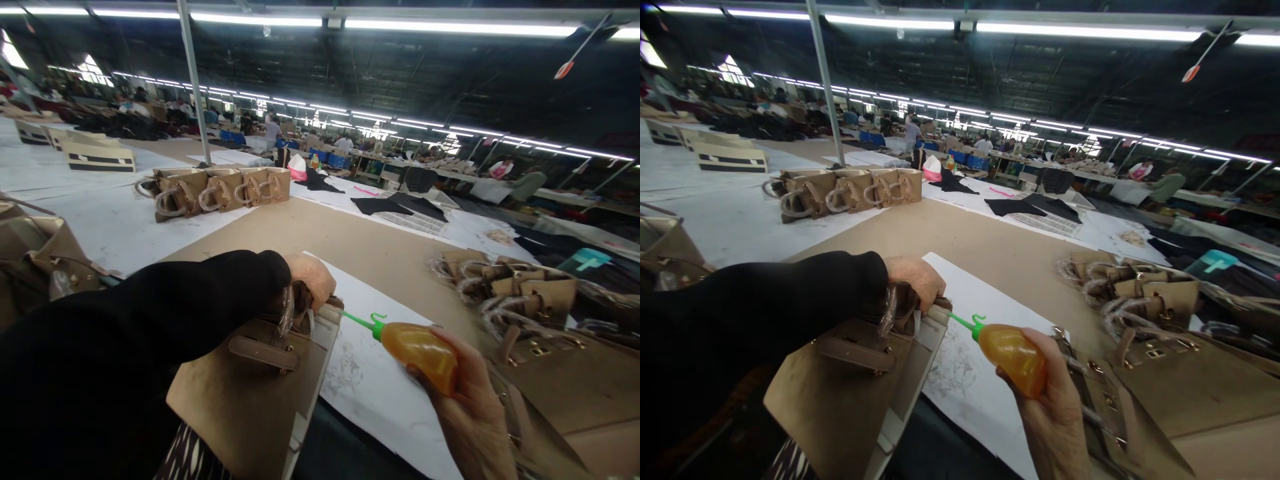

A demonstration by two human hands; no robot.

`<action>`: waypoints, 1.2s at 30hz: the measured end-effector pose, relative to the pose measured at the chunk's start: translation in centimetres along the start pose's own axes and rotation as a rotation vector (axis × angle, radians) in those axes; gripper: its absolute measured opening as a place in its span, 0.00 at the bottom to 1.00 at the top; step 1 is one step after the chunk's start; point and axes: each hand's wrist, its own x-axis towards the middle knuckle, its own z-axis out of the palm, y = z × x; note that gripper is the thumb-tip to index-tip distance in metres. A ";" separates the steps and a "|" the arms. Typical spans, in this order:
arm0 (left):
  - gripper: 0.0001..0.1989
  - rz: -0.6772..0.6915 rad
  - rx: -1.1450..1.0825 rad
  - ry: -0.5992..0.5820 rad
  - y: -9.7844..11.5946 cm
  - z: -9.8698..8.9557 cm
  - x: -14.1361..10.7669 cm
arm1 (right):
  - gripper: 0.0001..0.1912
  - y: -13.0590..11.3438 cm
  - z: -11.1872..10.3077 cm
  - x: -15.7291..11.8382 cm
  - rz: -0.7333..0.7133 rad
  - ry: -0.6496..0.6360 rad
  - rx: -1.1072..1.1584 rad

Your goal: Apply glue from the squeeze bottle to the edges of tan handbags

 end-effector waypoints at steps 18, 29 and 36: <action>0.05 0.078 -0.017 0.016 -1.1 0.6 0.7 | 0.21 1.5 0.5 -1.4 -0.090 -0.035 0.065; 0.07 -0.009 -0.022 0.036 0.2 0.3 -0.3 | 0.21 1.5 0.5 -1.0 0.030 -0.048 0.103; 0.03 0.035 -0.080 -0.032 -0.5 0.6 0.5 | 0.21 2.0 0.2 -1.5 0.144 -0.025 0.093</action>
